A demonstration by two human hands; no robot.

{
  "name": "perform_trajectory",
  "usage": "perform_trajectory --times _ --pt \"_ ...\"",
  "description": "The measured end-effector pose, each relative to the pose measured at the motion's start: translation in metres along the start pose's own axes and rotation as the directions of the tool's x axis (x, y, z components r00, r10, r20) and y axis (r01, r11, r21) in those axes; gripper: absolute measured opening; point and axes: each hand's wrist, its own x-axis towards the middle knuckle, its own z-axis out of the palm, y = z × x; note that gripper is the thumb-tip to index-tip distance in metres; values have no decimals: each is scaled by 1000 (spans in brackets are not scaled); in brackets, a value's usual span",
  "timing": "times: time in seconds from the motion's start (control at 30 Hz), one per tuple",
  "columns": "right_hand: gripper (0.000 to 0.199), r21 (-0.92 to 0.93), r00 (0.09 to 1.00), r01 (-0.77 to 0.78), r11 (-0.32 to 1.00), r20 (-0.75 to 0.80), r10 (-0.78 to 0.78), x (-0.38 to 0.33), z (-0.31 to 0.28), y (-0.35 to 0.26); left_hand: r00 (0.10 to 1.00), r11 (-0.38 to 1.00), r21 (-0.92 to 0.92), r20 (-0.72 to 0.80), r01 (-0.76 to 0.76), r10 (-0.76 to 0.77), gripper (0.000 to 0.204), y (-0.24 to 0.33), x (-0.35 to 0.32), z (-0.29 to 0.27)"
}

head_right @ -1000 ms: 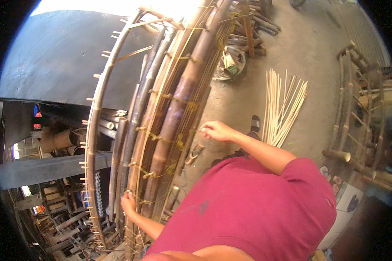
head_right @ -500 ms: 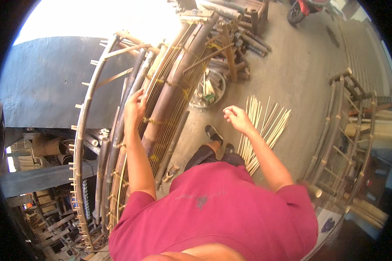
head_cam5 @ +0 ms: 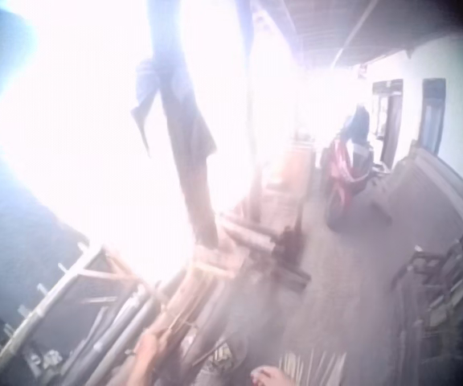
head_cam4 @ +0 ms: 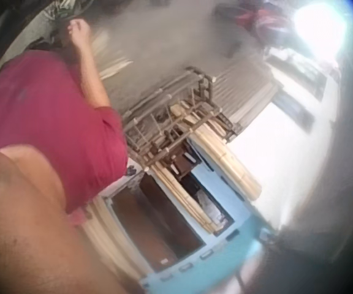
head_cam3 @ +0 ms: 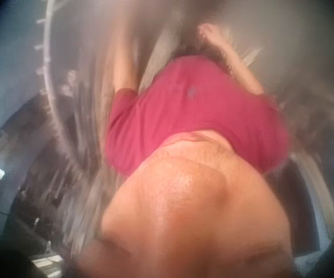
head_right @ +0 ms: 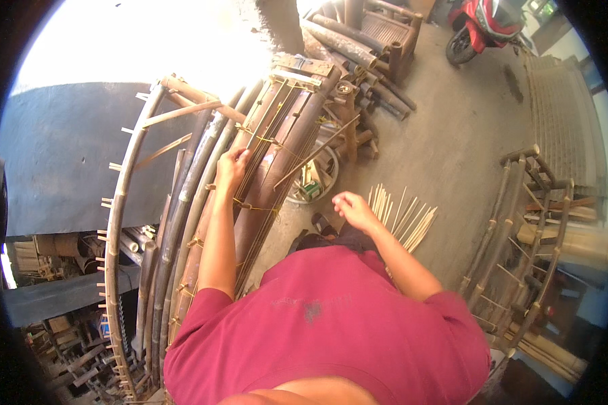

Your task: The person ties thin bamboo sticks to a curved bamboo frame using yellow string. They wrap the string around the sticks and frame, then tie knots to secure them in place. The process is repeated for multiple sticks along the frame.

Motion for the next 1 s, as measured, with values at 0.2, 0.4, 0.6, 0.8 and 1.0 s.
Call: perform_trajectory --times 0.2,0.4,0.6,0.8,1.0 --pt "24 -40 956 179 983 243 -164 83 14 -61 990 991 44 61 128 -130 19 -1 23 16" --pt "32 664 777 -625 412 582 241 139 38 -117 964 988 -6 -220 154 -152 29 19 22 67" --pt "20 521 894 346 780 68 -442 160 117 -188 897 962 187 -429 200 -103 31 20 20 96" --pt "49 -732 588 680 44 509 -629 263 139 -247 899 996 3 -430 94 -84 19 22 26 91" --pt "37 -3 363 706 708 861 -358 254 118 -274 916 978 133 -389 159 -96 22 22 22 90"
